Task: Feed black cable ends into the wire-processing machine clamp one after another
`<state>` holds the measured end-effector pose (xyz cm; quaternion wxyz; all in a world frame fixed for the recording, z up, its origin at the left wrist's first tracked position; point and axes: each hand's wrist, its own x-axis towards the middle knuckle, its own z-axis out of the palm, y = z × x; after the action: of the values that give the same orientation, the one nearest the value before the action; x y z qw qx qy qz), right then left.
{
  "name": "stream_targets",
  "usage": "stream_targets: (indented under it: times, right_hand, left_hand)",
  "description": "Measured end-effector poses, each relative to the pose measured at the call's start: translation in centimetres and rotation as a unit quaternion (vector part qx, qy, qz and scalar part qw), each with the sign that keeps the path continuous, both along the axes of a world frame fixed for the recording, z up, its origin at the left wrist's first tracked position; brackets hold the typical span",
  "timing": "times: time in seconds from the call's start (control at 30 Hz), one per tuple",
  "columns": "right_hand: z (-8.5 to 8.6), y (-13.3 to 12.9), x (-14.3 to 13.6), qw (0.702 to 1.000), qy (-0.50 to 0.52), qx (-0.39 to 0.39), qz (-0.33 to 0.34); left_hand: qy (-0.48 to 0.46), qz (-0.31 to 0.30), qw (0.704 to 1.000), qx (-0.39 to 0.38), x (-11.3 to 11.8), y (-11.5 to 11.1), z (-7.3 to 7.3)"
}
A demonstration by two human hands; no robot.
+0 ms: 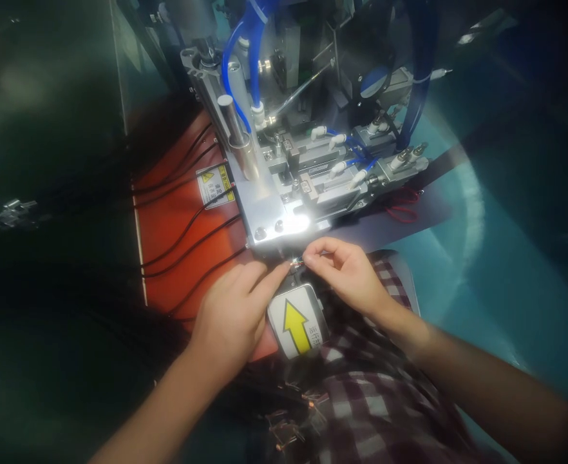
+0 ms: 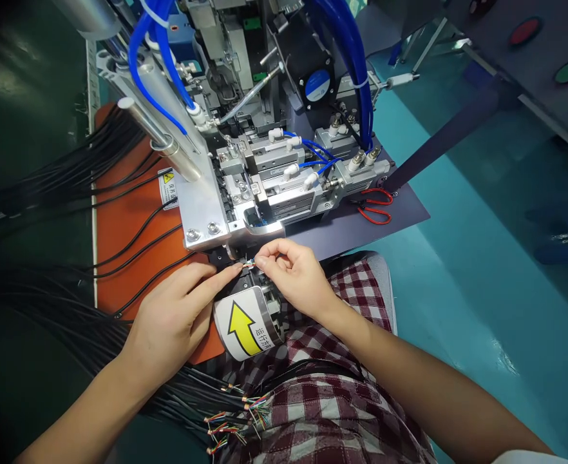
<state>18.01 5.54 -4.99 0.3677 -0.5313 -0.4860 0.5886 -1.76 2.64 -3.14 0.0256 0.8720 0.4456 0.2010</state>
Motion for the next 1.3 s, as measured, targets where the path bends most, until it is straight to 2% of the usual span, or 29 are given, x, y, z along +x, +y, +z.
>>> stream_targets:
  times: [0.13,0.23,0.37,0.47,0.57,0.7,0.83,1.03,1.3]
  right_hand:
    - [-0.2,0.0,0.1,0.999,-0.018,0.043,0.005]
    - [-0.3,-0.2,0.4,0.993,-0.055,0.104,-0.004]
    - [-0.3,-0.3,0.4,0.974,-0.111,0.199,0.015]
    - [-0.2,-0.2,0.1,0.961,-0.136,0.238,0.028]
    - [-0.1,-0.4,-0.3,0.972,-0.127,0.199,0.011]
    - [0.1,-0.6,-0.8,0.996,-0.052,0.071,-0.019]
    - [0.6,-0.4,-0.9,0.999,-0.026,0.005,-0.028]
    - [1.3,-0.1,-0.6,0.998,-0.058,-0.022,-0.027]
    - [1.0,-0.2,-0.7,0.999,-0.039,-0.009,0.0]
  left_hand:
    - [0.005,0.002,1.0,-0.004,0.2,0.0,0.0]
    - [0.005,0.002,1.0,-0.007,0.2,0.0,0.1]
    - [0.004,0.003,1.0,-0.011,0.1,0.0,0.1]
    - [0.002,0.003,1.0,-0.011,0.0,0.0,-0.1]
    - [0.001,0.003,1.0,-0.006,0.1,-0.1,-0.2]
    - [0.0,0.002,1.0,-0.006,0.1,-0.1,-0.1]
    - [0.006,0.005,1.0,-0.015,0.1,-0.1,-0.1]
    - [-0.001,0.004,1.0,-0.018,0.1,-0.2,-0.1]
    - [0.001,0.004,1.0,-0.012,0.1,-0.1,0.1]
